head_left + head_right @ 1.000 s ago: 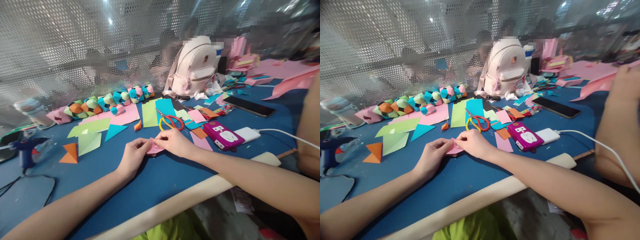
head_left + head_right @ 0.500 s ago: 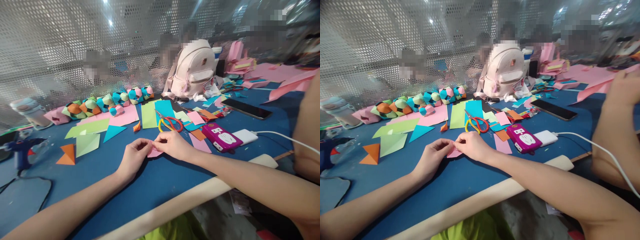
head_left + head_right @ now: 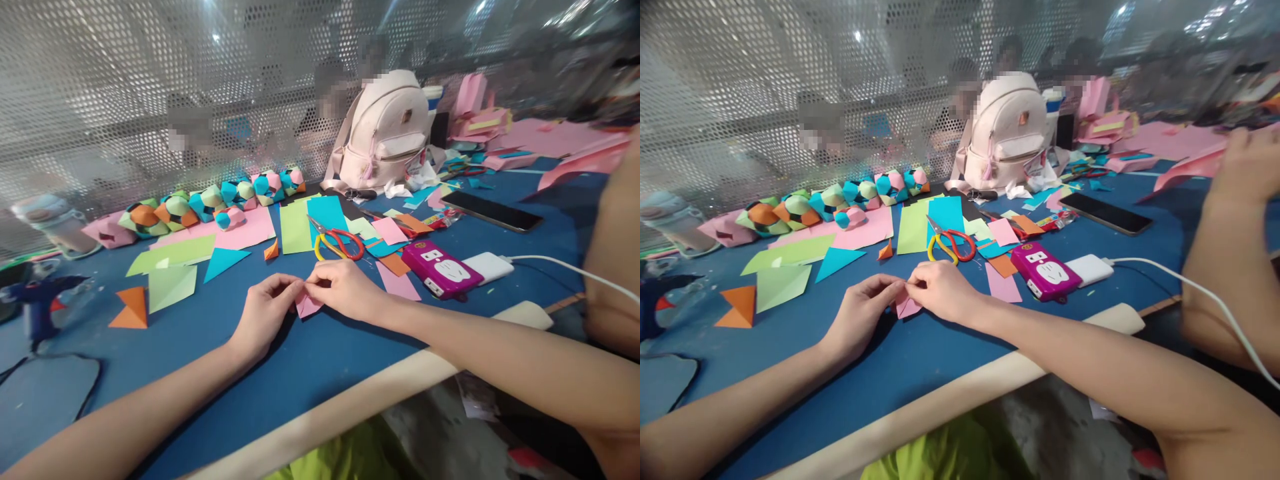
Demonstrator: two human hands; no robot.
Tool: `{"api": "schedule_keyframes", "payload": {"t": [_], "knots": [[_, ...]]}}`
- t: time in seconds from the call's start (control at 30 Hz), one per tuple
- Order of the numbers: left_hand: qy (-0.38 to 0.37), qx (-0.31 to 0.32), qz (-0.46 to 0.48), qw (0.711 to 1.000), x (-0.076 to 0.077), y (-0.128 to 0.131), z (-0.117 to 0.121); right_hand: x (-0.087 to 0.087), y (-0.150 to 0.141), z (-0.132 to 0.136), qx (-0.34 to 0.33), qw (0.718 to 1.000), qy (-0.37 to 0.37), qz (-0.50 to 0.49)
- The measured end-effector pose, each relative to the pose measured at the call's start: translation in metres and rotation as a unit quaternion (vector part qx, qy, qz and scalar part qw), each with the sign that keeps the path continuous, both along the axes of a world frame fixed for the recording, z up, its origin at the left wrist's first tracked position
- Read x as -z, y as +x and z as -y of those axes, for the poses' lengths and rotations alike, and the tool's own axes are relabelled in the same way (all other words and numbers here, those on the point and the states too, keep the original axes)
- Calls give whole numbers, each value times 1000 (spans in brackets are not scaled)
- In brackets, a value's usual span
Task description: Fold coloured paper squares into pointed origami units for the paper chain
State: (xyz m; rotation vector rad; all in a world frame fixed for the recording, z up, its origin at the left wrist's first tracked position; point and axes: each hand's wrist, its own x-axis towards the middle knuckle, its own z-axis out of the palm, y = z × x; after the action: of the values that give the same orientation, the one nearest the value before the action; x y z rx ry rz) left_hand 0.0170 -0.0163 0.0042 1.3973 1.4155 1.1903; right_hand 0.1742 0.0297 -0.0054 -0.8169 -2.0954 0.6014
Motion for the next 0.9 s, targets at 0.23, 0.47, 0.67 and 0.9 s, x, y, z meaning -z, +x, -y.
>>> {"api": "schedule_keyframes", "payload": {"t": [0.23, 0.47, 0.67, 0.9], "knots": [[41, -21, -60, 997, -1, -1, 1, -2, 0, -1, -24, 999, -28, -12], [57, -56, -45, 996, 3, -4, 0, -5, -1, -1, -3, 998, -69, -4], [46, -46, -29, 997, 0, -2, 1, 0, 0, -3, 11, 1000, -13, -1], [48, -31, -44, 997, 2, -2, 0, 3, -2, -3, -1, 1000, 29, -9]]}}
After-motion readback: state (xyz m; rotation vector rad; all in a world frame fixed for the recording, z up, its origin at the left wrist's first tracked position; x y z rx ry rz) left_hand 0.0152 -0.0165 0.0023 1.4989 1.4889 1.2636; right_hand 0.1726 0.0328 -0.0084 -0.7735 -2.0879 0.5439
